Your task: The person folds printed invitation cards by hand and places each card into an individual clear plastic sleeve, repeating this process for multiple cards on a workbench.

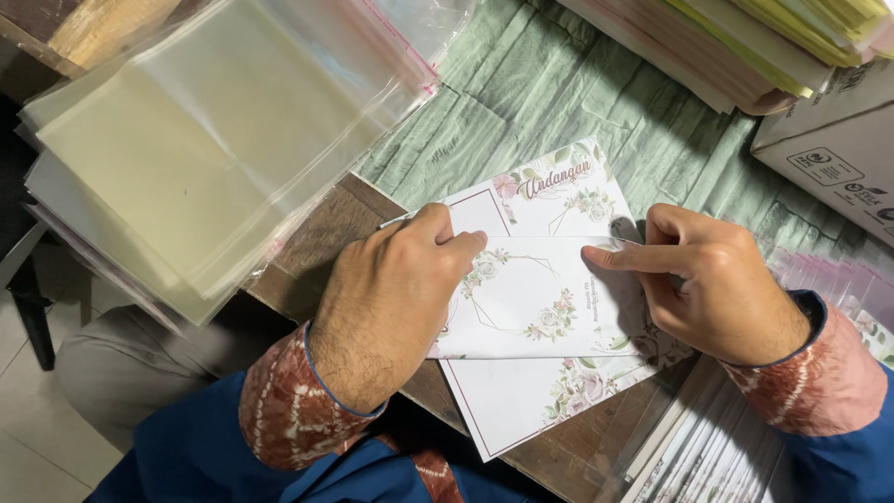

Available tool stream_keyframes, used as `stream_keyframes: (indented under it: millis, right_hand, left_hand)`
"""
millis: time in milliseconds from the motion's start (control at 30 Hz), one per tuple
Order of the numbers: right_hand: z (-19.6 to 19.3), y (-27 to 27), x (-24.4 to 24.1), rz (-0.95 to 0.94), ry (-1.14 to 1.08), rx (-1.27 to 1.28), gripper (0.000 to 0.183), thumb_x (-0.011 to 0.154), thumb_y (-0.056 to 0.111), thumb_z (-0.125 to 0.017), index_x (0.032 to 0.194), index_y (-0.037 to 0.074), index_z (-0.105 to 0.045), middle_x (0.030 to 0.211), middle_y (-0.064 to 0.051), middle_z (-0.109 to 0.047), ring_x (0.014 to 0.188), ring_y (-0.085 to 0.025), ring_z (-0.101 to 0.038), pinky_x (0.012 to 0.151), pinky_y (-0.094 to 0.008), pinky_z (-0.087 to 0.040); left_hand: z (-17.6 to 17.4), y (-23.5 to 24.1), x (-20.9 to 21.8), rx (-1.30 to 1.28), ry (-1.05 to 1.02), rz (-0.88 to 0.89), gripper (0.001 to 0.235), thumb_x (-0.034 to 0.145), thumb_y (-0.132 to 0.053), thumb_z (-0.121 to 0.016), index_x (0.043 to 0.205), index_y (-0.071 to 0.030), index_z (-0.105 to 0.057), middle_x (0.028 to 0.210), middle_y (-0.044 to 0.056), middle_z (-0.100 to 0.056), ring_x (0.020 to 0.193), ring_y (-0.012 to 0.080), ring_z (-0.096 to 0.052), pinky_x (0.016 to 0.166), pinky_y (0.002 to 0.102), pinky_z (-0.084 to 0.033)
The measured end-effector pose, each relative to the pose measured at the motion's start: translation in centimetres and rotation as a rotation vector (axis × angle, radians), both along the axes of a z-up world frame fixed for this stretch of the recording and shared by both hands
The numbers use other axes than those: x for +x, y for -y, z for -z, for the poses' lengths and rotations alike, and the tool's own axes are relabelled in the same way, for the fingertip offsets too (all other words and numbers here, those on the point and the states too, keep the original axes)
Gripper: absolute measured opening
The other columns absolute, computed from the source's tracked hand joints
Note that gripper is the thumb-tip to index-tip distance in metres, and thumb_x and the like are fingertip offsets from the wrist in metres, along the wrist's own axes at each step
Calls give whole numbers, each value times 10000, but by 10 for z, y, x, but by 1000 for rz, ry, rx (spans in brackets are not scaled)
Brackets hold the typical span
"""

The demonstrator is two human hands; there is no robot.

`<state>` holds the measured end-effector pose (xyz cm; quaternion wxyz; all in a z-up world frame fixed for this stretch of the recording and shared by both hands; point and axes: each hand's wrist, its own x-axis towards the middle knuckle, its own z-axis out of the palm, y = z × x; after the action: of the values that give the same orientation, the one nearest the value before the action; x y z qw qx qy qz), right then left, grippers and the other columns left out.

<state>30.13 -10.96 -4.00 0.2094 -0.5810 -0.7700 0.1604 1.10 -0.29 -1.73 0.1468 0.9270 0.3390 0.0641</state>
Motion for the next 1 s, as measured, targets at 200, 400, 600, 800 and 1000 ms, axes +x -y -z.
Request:
stream_keyframes:
  millis: [200,400,600,800,1000]
  right_hand:
    - [3,1,-1,24,57,-105,340,890,-56,-677,1098,171,-820,693,-30,-466,504,-157,-402,350,-286,-347]
    - [-7,4,-6,22,124,-139,485,833,-157,-569,1120,155,-804,772,-73,-428,545,-230,-434,408,-361,-393]
    - [-11,10,-13,57,402,-146,411,800,116,-739,1199,210,-775,1036,-141,-602,971,-301,-535,708,-431,-611]
    - [-39,8,-44,36,509,-7,316,860,375,-653,1094,170,-707,1064,-113,-547,870,-335,-512,688,-489,-411]
    - [-49,1,-60,-12,346,-147,569,920,609,-655,867,42,-670,927,-127,-660,752,-299,-618,708,-424,-534]
  left_hand:
    - [-1,-4,-5,19,124,77,490,794,9,-650,1197,-251,-747,851,84,-510,537,364,-600,380,523,-474]
    - [1,-7,-5,-84,202,133,408,869,46,-655,1109,-229,-836,849,50,-419,601,297,-544,354,490,-480]
    - [2,2,-2,26,13,98,217,892,-254,-769,1104,-249,-817,919,89,-465,705,302,-586,480,455,-577]
    - [-17,19,2,303,94,125,213,980,-187,-599,1082,-93,-760,1318,132,-652,1201,303,-567,1020,519,-423]
    - [-17,31,5,235,128,118,262,858,-218,-625,998,-17,-718,1097,116,-642,967,289,-543,900,428,-427]
